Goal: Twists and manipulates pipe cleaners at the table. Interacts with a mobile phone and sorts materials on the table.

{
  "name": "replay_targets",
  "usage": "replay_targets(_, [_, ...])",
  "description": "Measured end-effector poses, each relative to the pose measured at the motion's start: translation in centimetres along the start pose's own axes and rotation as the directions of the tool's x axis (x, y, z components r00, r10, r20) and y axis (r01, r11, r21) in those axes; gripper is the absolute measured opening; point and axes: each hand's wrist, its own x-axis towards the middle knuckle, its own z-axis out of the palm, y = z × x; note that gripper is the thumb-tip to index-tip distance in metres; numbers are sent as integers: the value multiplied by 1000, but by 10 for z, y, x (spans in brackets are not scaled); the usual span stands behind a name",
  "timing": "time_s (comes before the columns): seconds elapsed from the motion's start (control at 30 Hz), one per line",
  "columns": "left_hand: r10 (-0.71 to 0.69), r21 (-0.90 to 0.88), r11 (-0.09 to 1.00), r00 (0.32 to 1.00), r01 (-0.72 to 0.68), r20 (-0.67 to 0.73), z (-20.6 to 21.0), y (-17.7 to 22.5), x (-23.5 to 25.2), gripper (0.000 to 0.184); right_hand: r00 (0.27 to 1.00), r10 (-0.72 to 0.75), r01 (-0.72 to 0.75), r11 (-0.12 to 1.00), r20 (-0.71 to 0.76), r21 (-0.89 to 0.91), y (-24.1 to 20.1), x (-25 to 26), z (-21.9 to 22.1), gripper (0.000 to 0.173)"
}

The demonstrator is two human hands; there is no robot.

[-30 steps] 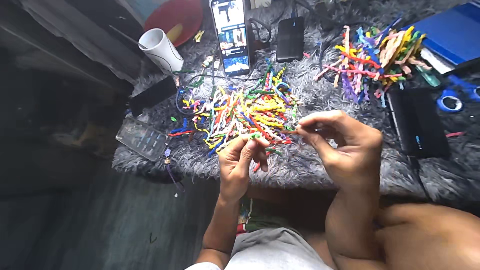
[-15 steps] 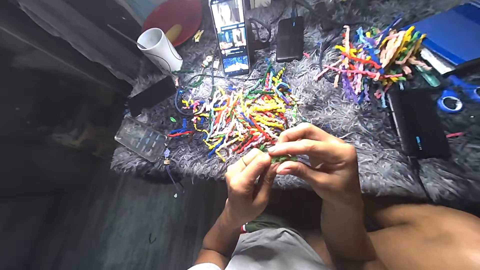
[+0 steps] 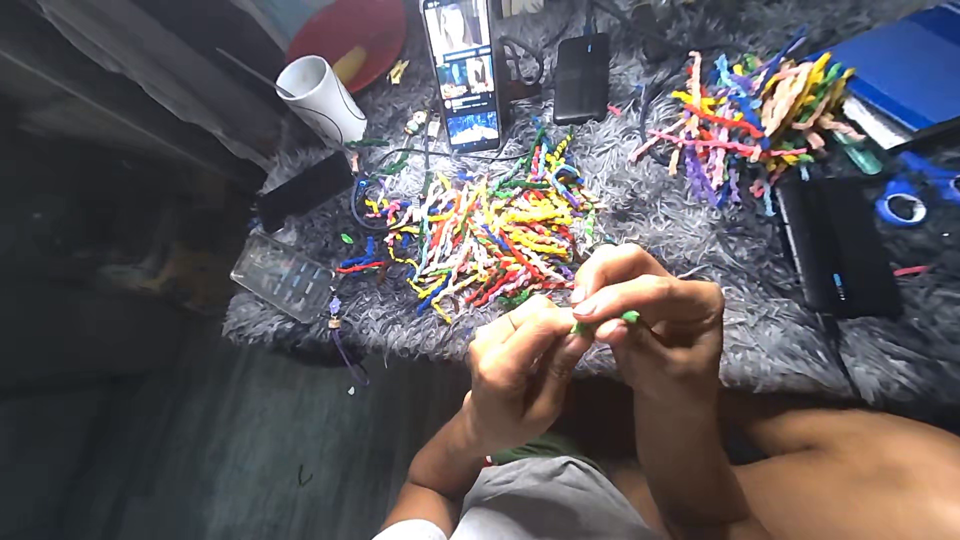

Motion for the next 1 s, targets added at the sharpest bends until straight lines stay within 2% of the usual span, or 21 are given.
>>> replay_targets(0.1, [-17, -10, 1000, 996, 18, 83, 1, -2, 1, 30, 994, 34, -29, 999, -106, 43, -1, -3, 3, 12])
replay_targets(0.17, [-57, -134, 988, 980, 83, 188, -2, -2, 2, 35, 986, 48, -36, 996, -160, 76, -3, -4, 4, 12])
replay_targets(0.23, [-102, -321, 926, 952, 197, 289, -5, -3, 4, 35, 981, 59, -38, 993, -187, 114, -5, -6, 6, 11])
replay_targets(0.3, [-131, -526, 785, 917, 329, 378, -6, -3, 4, 34, 979, 68, -37, 986, -193, 162, -8, -8, 10, 11])
replay_targets(0.4, [-144, -745, 433, 854, 508, 499, -3, -1, -1, 30, 985, 67, -33, 978, -160, 205, -12, -11, 14, 12])
replay_targets(0.5, [-133, -818, 70, 818, 570, 559, 4, 1, -10, 25, 989, 71, -39, 973, -133, 226, -14, -11, 17, 14])
replay_targets(0.57, [-133, -829, -18, 820, 559, 556, 8, 2, -12, 25, 993, 51, -32, 984, -108, 178, -14, -9, 14, 13])
replay_targets(0.6, [-142, -837, 0, 828, 548, 542, 8, 2, -12, 25, 996, 39, -27, 991, -85, 134, -15, -8, 11, 12])
replay_targets(0.63, [-160, -844, 62, 840, 533, 519, 8, 2, -11, 26, 998, 29, -24, 996, -61, 84, -16, -6, 7, 11])
replay_targets(0.77, [-209, -797, 412, 897, 442, 389, 3, 1, -10, 29, 1000, -3, 1, 995, -13, -96, -20, 0, -2, 9])
replay_targets(0.9, [-219, -729, 582, 933, 360, 286, 0, 0, -7, 29, 999, 39, -37, 992, 11, -123, -16, 0, -3, 10])
replay_targets(1.0, [-204, -604, 749, 962, 271, 179, 1, -2, -3, 27, 996, 91, -93, 986, -18, -142, -13, 0, 2, 9])
